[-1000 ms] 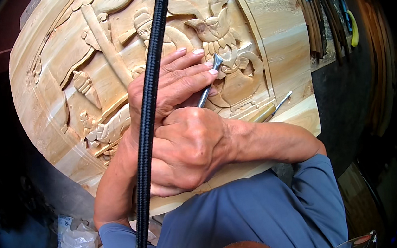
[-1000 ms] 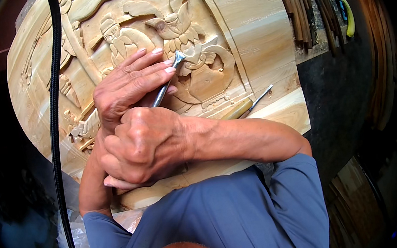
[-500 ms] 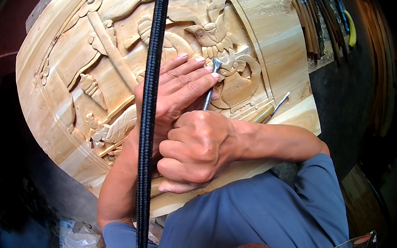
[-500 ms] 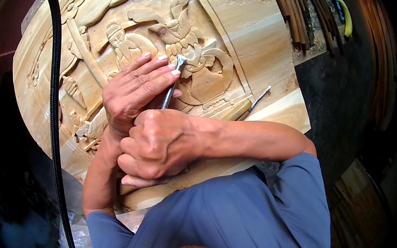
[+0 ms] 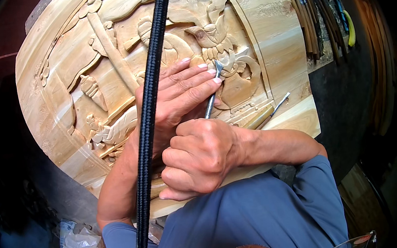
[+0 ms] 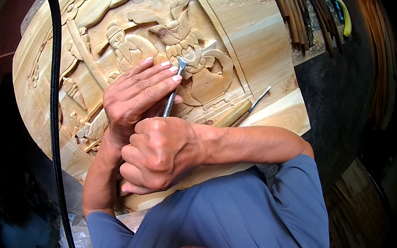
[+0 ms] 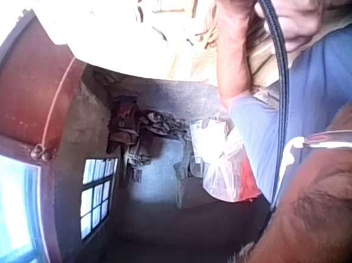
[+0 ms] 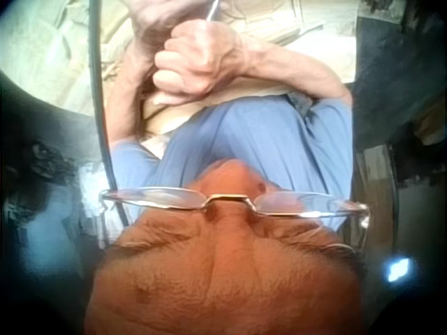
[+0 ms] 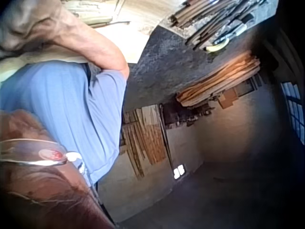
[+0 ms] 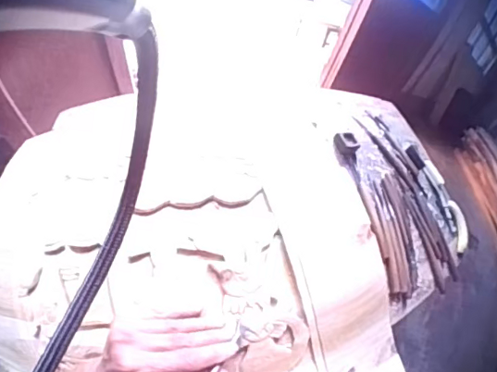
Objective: The person carves a wooden relief by hand, using a chisel to carefully remove shavings and shape the details of figures and scenery. They apply steady pressure to the tool while stabilizing the workpiece with their other hand.
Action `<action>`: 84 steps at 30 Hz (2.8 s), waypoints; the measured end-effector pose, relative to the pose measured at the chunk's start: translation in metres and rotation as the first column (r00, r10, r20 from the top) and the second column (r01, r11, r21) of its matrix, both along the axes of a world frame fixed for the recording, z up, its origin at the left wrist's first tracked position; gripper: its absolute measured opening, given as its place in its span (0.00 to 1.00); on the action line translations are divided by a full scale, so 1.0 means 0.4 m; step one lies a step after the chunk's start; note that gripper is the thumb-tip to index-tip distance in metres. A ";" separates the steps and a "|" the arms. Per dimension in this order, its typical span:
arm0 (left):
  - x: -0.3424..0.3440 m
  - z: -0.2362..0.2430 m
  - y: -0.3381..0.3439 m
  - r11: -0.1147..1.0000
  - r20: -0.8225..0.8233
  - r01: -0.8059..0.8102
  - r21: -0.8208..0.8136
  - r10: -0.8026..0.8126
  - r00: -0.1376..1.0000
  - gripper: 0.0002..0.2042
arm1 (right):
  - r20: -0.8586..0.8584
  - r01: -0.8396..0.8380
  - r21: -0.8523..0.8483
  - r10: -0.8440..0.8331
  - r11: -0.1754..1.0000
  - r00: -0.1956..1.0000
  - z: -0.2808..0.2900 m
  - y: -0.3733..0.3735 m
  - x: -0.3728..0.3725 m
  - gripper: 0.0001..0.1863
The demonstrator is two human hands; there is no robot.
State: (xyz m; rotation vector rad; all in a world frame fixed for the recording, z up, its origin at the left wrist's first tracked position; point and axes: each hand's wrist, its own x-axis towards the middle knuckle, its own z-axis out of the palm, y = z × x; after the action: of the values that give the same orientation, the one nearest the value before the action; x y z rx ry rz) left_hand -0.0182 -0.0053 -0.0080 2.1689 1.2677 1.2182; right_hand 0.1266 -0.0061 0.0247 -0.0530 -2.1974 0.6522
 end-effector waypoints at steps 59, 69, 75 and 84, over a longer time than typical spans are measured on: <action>0.018 0.011 -0.033 0.974 -0.210 -0.007 0.228 0.056 0.976 0.20 | -0.177 0.094 -0.719 -0.311 0.689 0.934 0.145 0.118 0.231 0.25; 0.073 0.025 -0.039 0.981 -0.108 0.120 0.155 -0.104 0.989 0.17 | -0.116 -0.153 -0.334 0.120 0.930 0.986 0.118 0.013 0.141 0.22; 0.071 0.039 -0.035 0.991 -0.015 0.099 0.089 -0.098 0.995 0.12 | 0.001 0.015 -0.142 -0.015 0.990 1.000 0.062 -0.053 0.129 0.27; 0.054 0.006 -0.019 0.988 -0.144 0.044 0.145 -0.023 0.989 0.19 | 0.077 -0.045 -0.017 0.046 0.999 0.996 -0.012 -0.023 0.129 0.28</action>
State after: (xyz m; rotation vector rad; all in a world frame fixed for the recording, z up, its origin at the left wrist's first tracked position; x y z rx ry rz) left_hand 0.0035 -0.0127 -0.0056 2.4111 1.2251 1.1976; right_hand 0.1782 -0.0152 0.0197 -0.0370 -2.2737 0.7025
